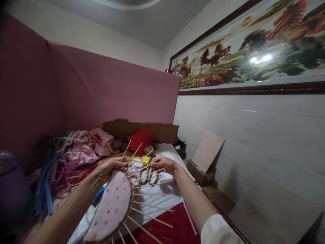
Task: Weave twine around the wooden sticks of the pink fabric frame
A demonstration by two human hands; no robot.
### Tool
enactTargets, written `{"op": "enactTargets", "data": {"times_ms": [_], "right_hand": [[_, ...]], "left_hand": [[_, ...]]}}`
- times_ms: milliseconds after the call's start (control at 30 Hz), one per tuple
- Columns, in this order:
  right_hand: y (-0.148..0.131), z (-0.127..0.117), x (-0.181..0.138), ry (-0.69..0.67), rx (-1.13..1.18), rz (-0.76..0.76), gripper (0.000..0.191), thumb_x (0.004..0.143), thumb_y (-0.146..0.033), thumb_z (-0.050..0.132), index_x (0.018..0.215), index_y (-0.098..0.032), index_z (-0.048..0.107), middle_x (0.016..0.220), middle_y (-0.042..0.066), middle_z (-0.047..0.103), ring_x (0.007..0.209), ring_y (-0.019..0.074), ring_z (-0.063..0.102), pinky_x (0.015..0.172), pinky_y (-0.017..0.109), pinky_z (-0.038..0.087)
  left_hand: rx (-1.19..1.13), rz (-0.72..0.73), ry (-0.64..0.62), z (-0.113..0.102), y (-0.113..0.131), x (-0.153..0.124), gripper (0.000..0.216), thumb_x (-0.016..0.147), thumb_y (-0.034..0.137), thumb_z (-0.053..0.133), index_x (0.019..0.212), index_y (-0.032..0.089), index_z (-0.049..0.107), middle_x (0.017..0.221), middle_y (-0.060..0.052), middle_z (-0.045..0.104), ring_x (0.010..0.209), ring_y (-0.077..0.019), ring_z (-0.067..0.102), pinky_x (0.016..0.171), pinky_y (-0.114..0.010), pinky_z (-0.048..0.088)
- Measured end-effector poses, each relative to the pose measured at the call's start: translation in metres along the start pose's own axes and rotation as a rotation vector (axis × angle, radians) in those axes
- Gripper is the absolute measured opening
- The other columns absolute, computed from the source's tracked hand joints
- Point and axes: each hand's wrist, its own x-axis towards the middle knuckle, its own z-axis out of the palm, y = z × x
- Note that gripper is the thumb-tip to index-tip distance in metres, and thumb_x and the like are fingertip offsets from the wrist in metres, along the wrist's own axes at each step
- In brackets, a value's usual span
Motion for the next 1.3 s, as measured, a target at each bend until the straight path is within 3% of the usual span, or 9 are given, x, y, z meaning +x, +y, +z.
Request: {"op": "enactTargets", "data": {"times_ms": [433,767,1133,1300], "right_hand": [[0.002,0.000,0.005,-0.003,-0.001,0.074,0.026,0.059,-0.029,0.080,0.071,-0.011,0.066,0.062,0.001,0.063,0.052,0.0088,0.054,0.048,0.019,0.039],[0.009,0.006,0.017,0.033,0.020,0.063,0.020,0.055,-0.023,0.079,0.065,-0.012,0.065,0.051,-0.003,0.058,0.045,0.0075,0.050,0.044,0.019,0.034],[0.007,0.007,0.023,0.066,-0.015,0.067,0.014,0.055,-0.019,0.074,0.061,-0.014,0.062,0.050,-0.002,0.057,0.043,0.0073,0.047,0.042,0.018,0.031],[0.007,0.012,0.031,0.037,-0.033,0.068,0.014,0.056,-0.019,0.073,0.058,-0.015,0.060,0.049,-0.002,0.056,0.042,0.0071,0.045,0.041,0.019,0.030]], "left_hand": [[-0.011,-0.011,-0.055,0.006,0.001,-0.005,0.025,0.065,-0.002,0.063,0.088,0.007,0.063,0.066,-0.005,0.066,0.047,-0.0085,0.059,0.046,-0.016,0.046],[0.005,-0.006,-0.060,0.007,0.001,-0.004,0.020,0.065,-0.003,0.063,0.083,0.006,0.063,0.066,-0.005,0.065,0.048,-0.0079,0.059,0.046,-0.015,0.045],[-0.018,-0.027,-0.060,0.004,0.000,-0.003,0.029,0.065,-0.002,0.063,0.092,0.008,0.062,0.067,-0.005,0.068,0.048,-0.0089,0.061,0.049,-0.016,0.048],[-0.044,-0.038,0.016,0.003,-0.001,-0.001,0.026,0.065,-0.003,0.063,0.087,0.010,0.059,0.063,-0.004,0.067,0.047,-0.0099,0.061,0.045,-0.016,0.047]]}}
